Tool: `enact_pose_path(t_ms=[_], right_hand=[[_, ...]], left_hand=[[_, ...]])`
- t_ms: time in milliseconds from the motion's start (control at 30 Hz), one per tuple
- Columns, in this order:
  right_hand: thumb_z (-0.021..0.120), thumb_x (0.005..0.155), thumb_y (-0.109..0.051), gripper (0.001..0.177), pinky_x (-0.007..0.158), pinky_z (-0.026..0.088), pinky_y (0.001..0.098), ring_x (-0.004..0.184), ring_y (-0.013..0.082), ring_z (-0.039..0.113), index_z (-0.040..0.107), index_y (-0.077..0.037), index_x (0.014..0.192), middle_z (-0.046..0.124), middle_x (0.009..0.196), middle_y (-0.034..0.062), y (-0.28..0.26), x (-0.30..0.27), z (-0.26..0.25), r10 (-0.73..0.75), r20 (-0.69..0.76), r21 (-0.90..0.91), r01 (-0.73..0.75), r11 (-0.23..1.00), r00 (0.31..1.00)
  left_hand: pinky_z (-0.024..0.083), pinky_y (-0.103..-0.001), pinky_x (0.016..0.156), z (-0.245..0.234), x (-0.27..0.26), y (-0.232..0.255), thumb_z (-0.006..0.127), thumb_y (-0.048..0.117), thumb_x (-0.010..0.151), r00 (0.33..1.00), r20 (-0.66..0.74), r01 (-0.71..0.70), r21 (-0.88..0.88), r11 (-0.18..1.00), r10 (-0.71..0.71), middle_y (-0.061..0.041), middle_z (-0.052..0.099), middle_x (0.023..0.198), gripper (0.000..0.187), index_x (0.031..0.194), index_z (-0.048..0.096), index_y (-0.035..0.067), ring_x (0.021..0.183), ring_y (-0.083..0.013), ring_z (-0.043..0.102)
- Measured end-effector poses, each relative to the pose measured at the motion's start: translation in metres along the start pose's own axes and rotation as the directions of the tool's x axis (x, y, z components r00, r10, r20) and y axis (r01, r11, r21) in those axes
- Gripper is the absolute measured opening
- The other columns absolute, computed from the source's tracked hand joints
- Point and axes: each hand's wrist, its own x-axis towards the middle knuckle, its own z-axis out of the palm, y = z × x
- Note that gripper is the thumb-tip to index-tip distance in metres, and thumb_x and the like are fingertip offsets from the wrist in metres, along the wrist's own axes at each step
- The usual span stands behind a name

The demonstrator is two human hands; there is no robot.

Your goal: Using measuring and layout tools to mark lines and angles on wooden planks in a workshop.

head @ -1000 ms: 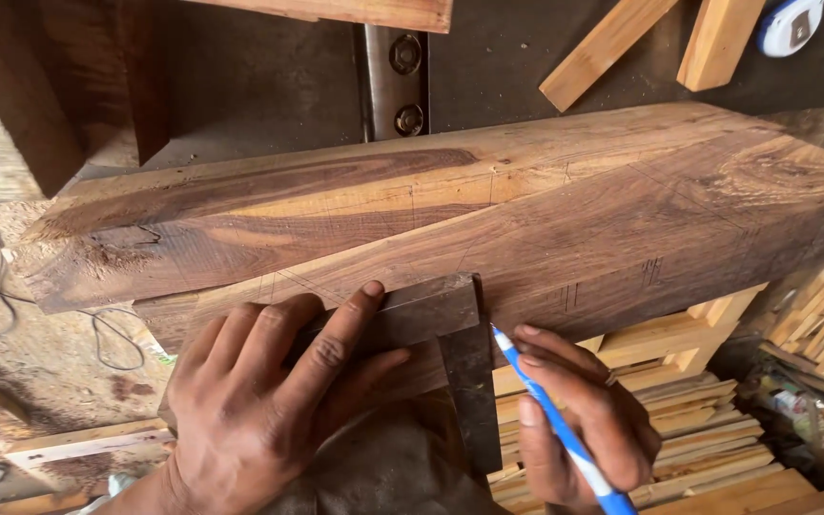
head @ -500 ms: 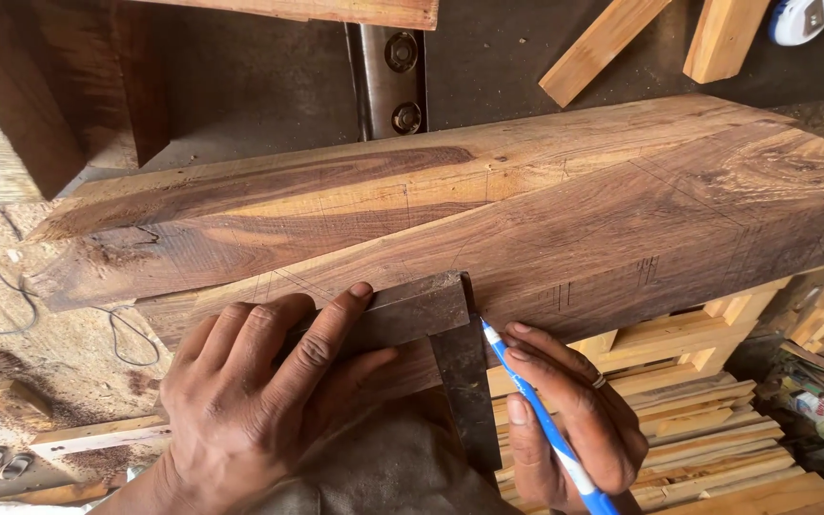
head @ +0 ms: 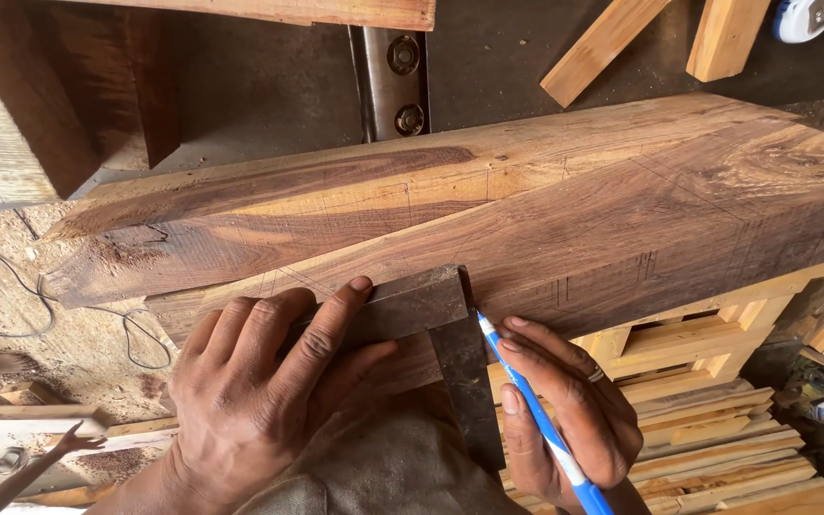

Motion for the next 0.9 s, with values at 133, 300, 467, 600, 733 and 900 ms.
enact_pose_path(t_ms=[133,300,467,600,733,900], right_hand=[[0.064,0.093,0.000,0.019,0.095,0.064,0.0380,0.108,0.0351,0.077,0.067,0.008,0.110,0.075,0.104,0.0214,-0.0022,0.0024,-0.0023,-0.013,-0.009,0.024,0.013,1.000,1.000],[0.064,0.092,0.002,0.020,0.095,0.064,0.0389,0.108,0.0345,0.076,0.067,0.010,0.111,0.076,0.104,0.0212,-0.0005,0.0074,-0.0029,-0.052,0.016,0.027,0.052,0.998,0.999],[0.064,0.091,0.004,0.023,0.094,0.065,0.0376,0.109,0.0344,0.076,0.066,0.011,0.113,0.074,0.107,0.0246,-0.0004,0.0043,-0.0026,-0.057,-0.003,0.041,0.057,0.998,0.998],[0.064,0.092,0.004,0.022,0.093,0.066,0.0373,0.111,0.0347,0.076,0.067,0.011,0.113,0.074,0.109,0.0261,0.0003,0.0057,-0.0040,-0.049,0.041,0.061,0.046,0.997,0.998],[0.064,0.093,0.005,0.022,0.094,0.066,0.0380,0.111,0.0347,0.076,0.066,0.012,0.114,0.074,0.109,0.0261,-0.0007,0.0059,-0.0026,-0.103,0.011,0.062,0.102,0.993,0.995],[0.064,0.093,0.004,0.021,0.091,0.066,0.0368,0.107,0.0337,0.076,0.067,0.011,0.113,0.073,0.109,0.0268,0.0004,0.0079,-0.0025,-0.088,-0.002,0.046,0.088,0.995,0.996]], left_hand=[[0.047,-0.035,0.060,0.0029,-0.0028,0.0010,0.086,0.044,0.083,0.999,0.028,0.026,0.021,0.999,-0.027,-0.005,0.064,0.092,0.063,0.133,0.067,0.012,0.073,-0.0181,0.059],[0.050,-0.035,0.064,0.0063,-0.0068,-0.0008,0.084,0.046,0.085,1.000,0.010,0.011,0.058,0.998,-0.012,-0.004,0.065,0.095,0.063,0.135,0.066,0.013,0.077,-0.0173,0.060],[0.049,-0.035,0.062,0.0067,-0.0057,-0.0001,0.085,0.046,0.084,1.000,0.015,0.022,0.062,0.998,-0.023,-0.003,0.065,0.093,0.064,0.135,0.066,0.013,0.075,-0.0173,0.059],[0.049,-0.036,0.063,0.0042,-0.0044,0.0000,0.084,0.047,0.085,1.000,0.003,0.007,0.042,0.999,-0.007,-0.004,0.065,0.093,0.065,0.136,0.064,0.013,0.076,-0.0179,0.059],[0.048,-0.034,0.062,0.0053,-0.0050,-0.0007,0.084,0.046,0.084,1.000,0.016,0.017,0.041,0.999,-0.017,-0.003,0.065,0.092,0.065,0.137,0.064,0.013,0.076,-0.0171,0.059],[0.047,-0.034,0.060,0.0056,-0.0065,0.0002,0.085,0.048,0.082,0.999,0.028,0.029,0.069,0.997,-0.031,-0.002,0.065,0.090,0.065,0.134,0.067,0.014,0.071,-0.0167,0.056]])
